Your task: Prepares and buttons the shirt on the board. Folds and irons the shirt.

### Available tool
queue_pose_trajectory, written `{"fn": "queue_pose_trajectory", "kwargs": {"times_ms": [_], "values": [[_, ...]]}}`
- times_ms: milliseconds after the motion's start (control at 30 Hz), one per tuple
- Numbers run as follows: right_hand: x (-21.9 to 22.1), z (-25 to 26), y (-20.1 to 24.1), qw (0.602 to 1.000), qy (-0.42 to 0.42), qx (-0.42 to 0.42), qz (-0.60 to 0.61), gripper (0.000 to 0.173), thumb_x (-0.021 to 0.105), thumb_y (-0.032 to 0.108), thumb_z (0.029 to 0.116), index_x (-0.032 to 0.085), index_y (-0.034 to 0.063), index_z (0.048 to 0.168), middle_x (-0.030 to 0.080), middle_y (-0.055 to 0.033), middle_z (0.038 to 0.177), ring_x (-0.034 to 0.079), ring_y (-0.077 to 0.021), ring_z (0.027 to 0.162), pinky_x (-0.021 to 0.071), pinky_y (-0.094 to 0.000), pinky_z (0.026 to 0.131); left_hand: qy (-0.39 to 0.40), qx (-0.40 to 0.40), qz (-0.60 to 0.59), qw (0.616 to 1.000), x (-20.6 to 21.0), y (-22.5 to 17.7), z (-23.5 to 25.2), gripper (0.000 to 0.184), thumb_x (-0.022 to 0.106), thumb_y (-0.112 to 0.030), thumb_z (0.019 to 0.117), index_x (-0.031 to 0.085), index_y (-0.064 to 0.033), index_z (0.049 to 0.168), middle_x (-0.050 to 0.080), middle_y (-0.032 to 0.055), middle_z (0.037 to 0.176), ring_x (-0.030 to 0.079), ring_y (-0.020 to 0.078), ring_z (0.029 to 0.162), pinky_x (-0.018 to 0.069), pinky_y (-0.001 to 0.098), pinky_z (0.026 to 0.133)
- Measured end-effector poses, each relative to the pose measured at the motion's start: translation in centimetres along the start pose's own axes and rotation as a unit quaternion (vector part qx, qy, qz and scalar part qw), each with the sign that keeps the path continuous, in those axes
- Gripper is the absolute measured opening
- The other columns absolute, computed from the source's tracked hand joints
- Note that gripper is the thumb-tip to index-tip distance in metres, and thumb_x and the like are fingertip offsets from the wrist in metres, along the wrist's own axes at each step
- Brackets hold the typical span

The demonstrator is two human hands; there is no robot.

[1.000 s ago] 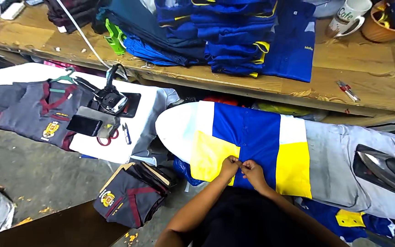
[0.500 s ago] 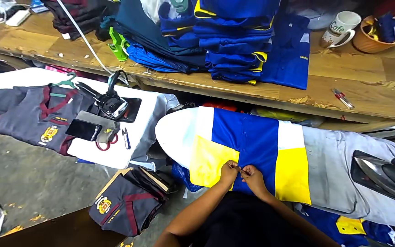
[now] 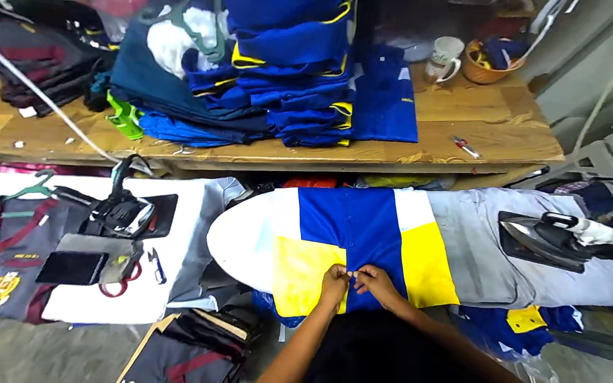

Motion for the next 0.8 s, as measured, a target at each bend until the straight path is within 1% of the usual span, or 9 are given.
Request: {"fn": "queue_pose_trajectory", "kwargs": {"times_ms": [133,233,333,433,500,567,600,700,800], "values": [[0.3,0.3,-0.7,0.994,0.008,0.028,0.109,0.015,0.052,0.007,0.1068,0.058,-0.0067,0.109,0.064,-0.0084,0.085,0.069,-0.0159,0.071,0.0611,-0.0319,0.069,0.013,0.002,-0.022,1.000,-0.1,0.1,0.1,0.005,0.061,0.001,0.0991,0.059,0.0051,0.102,0.058,0.0040,0.078,0.051,0.0059,0.060,0.0442,0.0216,0.056],[0.4,0.4,-1.4,0.982,0.020,0.065,0.178,0.013,0.048,0.008,0.1084,0.055,-0.0026,0.109,0.064,-0.0065,0.081,0.068,-0.0171,0.068,0.0612,-0.0336,0.068,0.025,0.019,-0.020,0.999,-0.1,-0.2,0.0,0.003,0.060,0.002,0.0984,0.059,0.0047,0.100,0.057,0.0026,0.076,0.050,0.0048,0.058,0.0437,0.0207,0.055],[0.4,0.3,-1.4,0.982,0.026,0.077,0.171,0.012,0.049,0.009,0.1086,0.055,-0.0010,0.109,0.065,-0.0065,0.081,0.069,-0.0172,0.068,0.0610,-0.0331,0.066,0.035,0.030,-0.004,0.999,-0.1,-0.5,0.0,0.004,0.060,0.002,0.0984,0.059,0.0048,0.101,0.058,0.0028,0.078,0.052,0.0050,0.062,0.0450,0.0211,0.058],[0.3,0.0,-1.2,0.987,0.016,0.099,0.129,0.015,0.051,0.011,0.1082,0.056,-0.0025,0.114,0.063,-0.0077,0.086,0.067,-0.0163,0.069,0.0587,-0.0314,0.065,0.052,0.034,0.030,0.998,0.0,-0.5,0.0,0.008,0.061,-0.001,0.0995,0.059,0.0043,0.105,0.057,0.0027,0.080,0.051,0.0048,0.064,0.0444,0.0215,0.060],[-0.1,-0.6,-1.3,0.986,0.006,0.116,0.122,0.018,0.053,0.012,0.1076,0.056,-0.0028,0.117,0.064,-0.0080,0.088,0.066,-0.0158,0.070,0.0578,-0.0311,0.064,0.085,0.041,0.060,0.994,0.6,-0.6,-0.4,0.017,0.060,-0.001,0.0996,0.057,0.0056,0.115,0.060,0.0061,0.089,0.055,0.0076,0.071,0.0486,0.0246,0.065],[-0.1,-1.0,-1.2,0.986,0.006,0.110,0.123,0.018,0.053,0.011,0.1069,0.057,-0.0034,0.116,0.066,-0.0086,0.088,0.067,-0.0156,0.070,0.0579,-0.0316,0.064,0.116,0.061,0.085,0.988,1.0,-1.1,-1.1,0.032,0.060,0.001,0.0978,0.054,0.0102,0.127,0.065,0.0170,0.107,0.064,0.0179,0.090,0.0542,0.0350,0.082],[0.0,-1.1,-1.0,0.987,0.007,0.101,0.122,0.016,0.053,0.011,0.1067,0.057,-0.0029,0.114,0.067,-0.0082,0.086,0.067,-0.0150,0.069,0.0580,-0.0312,0.063,0.122,0.073,0.097,0.985,0.9,-1.4,-1.4,0.035,0.060,0.002,0.0971,0.053,0.0119,0.130,0.066,0.0212,0.112,0.065,0.0228,0.099,0.0543,0.0391,0.090],[0.2,-0.5,-0.9,0.991,-0.002,0.075,0.112,0.014,0.052,0.008,0.1063,0.059,-0.0033,0.108,0.068,-0.0076,0.081,0.067,-0.0152,0.065,0.0577,-0.0309,0.059,0.117,0.083,0.154,0.978,0.4,-2.0,-1.5,0.034,0.065,-0.003,0.0973,0.058,0.0131,0.127,0.067,0.0266,0.114,0.066,0.0318,0.107,0.0519,0.0469,0.100],[-0.1,-0.4,-1.3,0.991,-0.028,0.072,0.109,0.014,0.052,0.006,0.1059,0.061,-0.0029,0.101,0.067,-0.0062,0.075,0.065,-0.0140,0.059,0.0568,-0.0282,0.054,0.142,0.046,0.173,0.974,0.7,-1.4,-1.7,0.032,0.062,-0.011,0.1014,0.059,0.0126,0.123,0.066,0.0267,0.111,0.064,0.0322,0.103,0.0497,0.0490,0.098]]}}
Point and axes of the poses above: each hand's wrist, its own z-axis towards the middle knuckle, its own x-axis out of the palm, y = z × x, the point moved 9 cm from there along z, towards the middle knuckle
